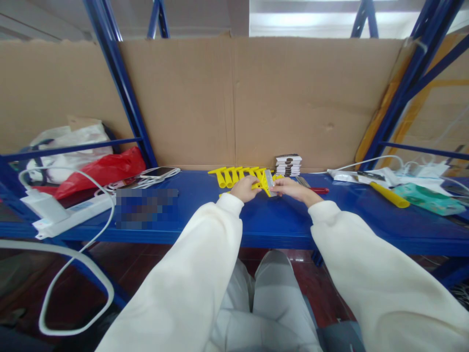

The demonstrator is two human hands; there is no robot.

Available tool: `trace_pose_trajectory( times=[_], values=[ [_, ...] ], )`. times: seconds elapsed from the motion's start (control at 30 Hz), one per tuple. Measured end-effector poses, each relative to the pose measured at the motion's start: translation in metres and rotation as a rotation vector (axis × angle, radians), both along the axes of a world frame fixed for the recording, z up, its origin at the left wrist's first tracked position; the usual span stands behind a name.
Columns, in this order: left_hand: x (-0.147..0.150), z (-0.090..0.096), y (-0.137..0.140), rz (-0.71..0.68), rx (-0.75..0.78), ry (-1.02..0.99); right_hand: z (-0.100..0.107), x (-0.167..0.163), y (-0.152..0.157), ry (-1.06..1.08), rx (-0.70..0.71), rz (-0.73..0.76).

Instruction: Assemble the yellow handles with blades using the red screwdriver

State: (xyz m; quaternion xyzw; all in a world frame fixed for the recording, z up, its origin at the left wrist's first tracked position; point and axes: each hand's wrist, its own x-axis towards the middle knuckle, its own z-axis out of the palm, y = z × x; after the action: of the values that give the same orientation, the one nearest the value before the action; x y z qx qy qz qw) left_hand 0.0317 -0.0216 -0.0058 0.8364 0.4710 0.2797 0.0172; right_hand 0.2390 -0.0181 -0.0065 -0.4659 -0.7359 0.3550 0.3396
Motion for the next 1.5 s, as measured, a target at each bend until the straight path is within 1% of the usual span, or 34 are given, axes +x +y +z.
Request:
trace_pose_trajectory(
  times=[0.17, 0.27, 0.37, 0.47, 0.53, 0.6, 0.7, 0.83, 0.9, 1.07, 1.2, 1.33, 1.43, 1.5],
  values=[
    [0.001, 0.0, -0.006, -0.022, -0.041, 0.026, -0.002, 0.003, 0.002, -0.028, -0.026, 0.074],
    [0.003, -0.002, -0.011, -0.074, -0.014, 0.056, -0.003, 0.005, 0.004, -0.06, -0.031, 0.119],
    [0.005, -0.003, -0.015, -0.104, 0.023, 0.18, -0.003, 0.006, 0.006, -0.089, -0.01, 0.132],
    [0.007, -0.002, -0.018, -0.08, 0.026, 0.299, -0.003, 0.007, 0.006, -0.098, 0.005, 0.155],
    [0.008, -0.001, -0.02, -0.062, 0.034, 0.335, -0.002, 0.006, 0.005, -0.085, 0.005, 0.16],
    [0.009, 0.001, -0.022, -0.044, 0.043, 0.351, -0.002, 0.006, 0.004, -0.076, -0.002, 0.145],
    [0.01, 0.002, -0.024, -0.025, 0.051, 0.359, 0.0, 0.006, 0.003, -0.05, -0.034, 0.073],
    [0.011, 0.003, -0.027, -0.037, 0.059, 0.402, 0.0, 0.006, 0.003, 0.107, -0.066, -0.065],
    [0.013, 0.002, -0.028, -0.057, 0.076, 0.434, -0.001, 0.006, 0.003, 0.175, -0.064, -0.103],
    [0.016, 0.0, -0.029, -0.103, 0.121, 0.442, -0.001, 0.003, 0.004, 0.253, -0.009, -0.107],
    [0.018, 0.0, -0.028, -0.101, 0.138, 0.439, 0.002, 0.005, 0.005, 0.301, 0.027, -0.109],
    [0.019, 0.001, -0.029, -0.101, 0.168, 0.497, 0.0, 0.004, 0.007, 0.32, 0.057, -0.115],
    [0.019, 0.003, -0.031, -0.087, 0.172, 0.528, -0.002, 0.002, 0.007, 0.335, 0.045, -0.109],
    [0.018, 0.004, -0.033, -0.063, 0.163, 0.524, -0.001, 0.003, 0.008, 0.348, 0.026, -0.135]
  ],
)
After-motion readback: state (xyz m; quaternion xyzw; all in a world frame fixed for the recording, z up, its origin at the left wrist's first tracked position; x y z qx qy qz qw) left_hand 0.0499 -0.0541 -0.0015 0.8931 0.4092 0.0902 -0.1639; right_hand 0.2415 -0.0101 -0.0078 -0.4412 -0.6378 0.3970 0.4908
